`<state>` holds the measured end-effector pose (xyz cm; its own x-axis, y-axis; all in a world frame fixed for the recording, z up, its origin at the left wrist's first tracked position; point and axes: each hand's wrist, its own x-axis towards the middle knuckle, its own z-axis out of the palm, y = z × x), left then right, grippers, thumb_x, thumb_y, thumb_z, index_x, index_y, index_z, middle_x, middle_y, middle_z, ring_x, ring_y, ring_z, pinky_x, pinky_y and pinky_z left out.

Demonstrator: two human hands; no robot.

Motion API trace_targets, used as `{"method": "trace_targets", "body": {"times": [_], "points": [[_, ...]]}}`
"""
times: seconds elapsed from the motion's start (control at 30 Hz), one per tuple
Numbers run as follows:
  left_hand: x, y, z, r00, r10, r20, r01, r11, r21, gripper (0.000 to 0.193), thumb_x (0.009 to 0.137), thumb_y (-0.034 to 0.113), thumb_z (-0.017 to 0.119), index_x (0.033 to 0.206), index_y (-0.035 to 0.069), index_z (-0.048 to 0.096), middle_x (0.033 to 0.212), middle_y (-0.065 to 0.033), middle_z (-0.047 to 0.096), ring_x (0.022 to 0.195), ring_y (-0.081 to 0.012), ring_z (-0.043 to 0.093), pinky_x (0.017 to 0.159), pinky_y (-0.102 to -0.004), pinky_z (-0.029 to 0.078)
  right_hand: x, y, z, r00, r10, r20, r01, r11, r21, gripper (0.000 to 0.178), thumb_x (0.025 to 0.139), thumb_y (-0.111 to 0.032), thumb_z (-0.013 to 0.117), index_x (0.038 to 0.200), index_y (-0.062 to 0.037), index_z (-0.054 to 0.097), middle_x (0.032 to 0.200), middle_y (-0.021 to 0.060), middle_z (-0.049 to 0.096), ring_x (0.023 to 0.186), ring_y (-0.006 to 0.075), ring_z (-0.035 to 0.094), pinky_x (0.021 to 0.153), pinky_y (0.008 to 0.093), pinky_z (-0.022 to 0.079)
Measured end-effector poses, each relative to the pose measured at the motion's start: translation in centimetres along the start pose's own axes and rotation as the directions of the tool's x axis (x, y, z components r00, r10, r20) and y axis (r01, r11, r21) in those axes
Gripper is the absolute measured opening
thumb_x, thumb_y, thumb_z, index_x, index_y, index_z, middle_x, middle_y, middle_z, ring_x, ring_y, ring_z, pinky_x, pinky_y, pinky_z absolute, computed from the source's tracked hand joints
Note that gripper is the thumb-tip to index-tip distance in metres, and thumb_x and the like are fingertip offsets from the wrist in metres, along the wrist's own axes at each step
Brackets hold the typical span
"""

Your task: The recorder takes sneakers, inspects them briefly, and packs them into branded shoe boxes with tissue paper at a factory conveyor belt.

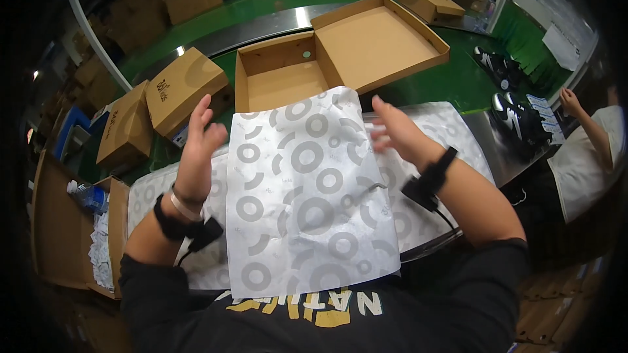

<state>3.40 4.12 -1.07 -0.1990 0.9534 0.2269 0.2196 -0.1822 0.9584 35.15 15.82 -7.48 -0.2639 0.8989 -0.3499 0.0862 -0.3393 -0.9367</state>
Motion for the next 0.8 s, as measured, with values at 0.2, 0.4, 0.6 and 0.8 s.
{"method": "trace_targets", "body": {"times": [0.2,0.4,0.6,0.8], "points": [[-9.0,-1.9,0.1,0.88,-0.307,0.363,0.316,0.948,0.034,0.082,0.07,0.02,0.065,0.132,0.003,0.015,0.129,-0.0235,0.026,0.122,-0.0291,0.026,0.099,-0.0346,0.024,-10.8,0.2,1.7,0.835,0.02,0.55,0.124,0.967,-0.223,0.07,0.076,-0.028,0.061,0.128,0.0007,0.024,0.124,0.0132,0.038,0.107,0.0188,0.044,0.087,0.0319,0.039],[-9.6,-0.2,0.8,0.94,-0.198,0.277,0.26,0.943,-0.208,0.078,0.07,0.013,0.06,0.132,0.004,0.013,0.126,-0.0177,0.031,0.114,-0.0239,0.036,0.097,-0.0335,0.029,-14.3,-1.9,5.5,0.86,0.124,0.496,-0.091,0.992,-0.091,0.073,0.067,-0.017,0.066,0.127,0.0015,0.028,0.12,0.0099,0.044,0.11,0.0181,0.041,0.095,0.0306,0.031],[2.4,8.0,-0.6,0.865,-0.239,0.442,0.425,0.817,-0.389,0.051,0.078,0.019,0.048,0.123,0.0,0.033,0.11,-0.0145,0.051,0.091,-0.0212,0.056,0.078,-0.0322,0.047,-10.4,-11.5,6.0,0.907,-0.015,0.42,-0.003,0.999,0.042,0.049,0.076,-0.017,0.057,0.116,0.005,0.041,0.106,0.0129,0.055,0.089,0.0182,0.058,0.079,0.0295,0.046],[15.6,1.4,-0.6,0.753,-0.514,0.411,0.644,0.703,-0.302,0.037,0.077,0.026,0.045,0.1,-0.003,0.052,0.088,-0.0149,0.06,0.079,-0.0247,0.059,0.075,-0.0354,0.048,4.0,-12.6,6.8,0.937,-0.089,0.337,0.021,0.98,0.2,0.037,0.083,-0.023,0.05,0.106,0.0066,0.049,0.094,0.0149,0.06,0.078,0.019,0.061,0.076,0.0312,0.049]]}}
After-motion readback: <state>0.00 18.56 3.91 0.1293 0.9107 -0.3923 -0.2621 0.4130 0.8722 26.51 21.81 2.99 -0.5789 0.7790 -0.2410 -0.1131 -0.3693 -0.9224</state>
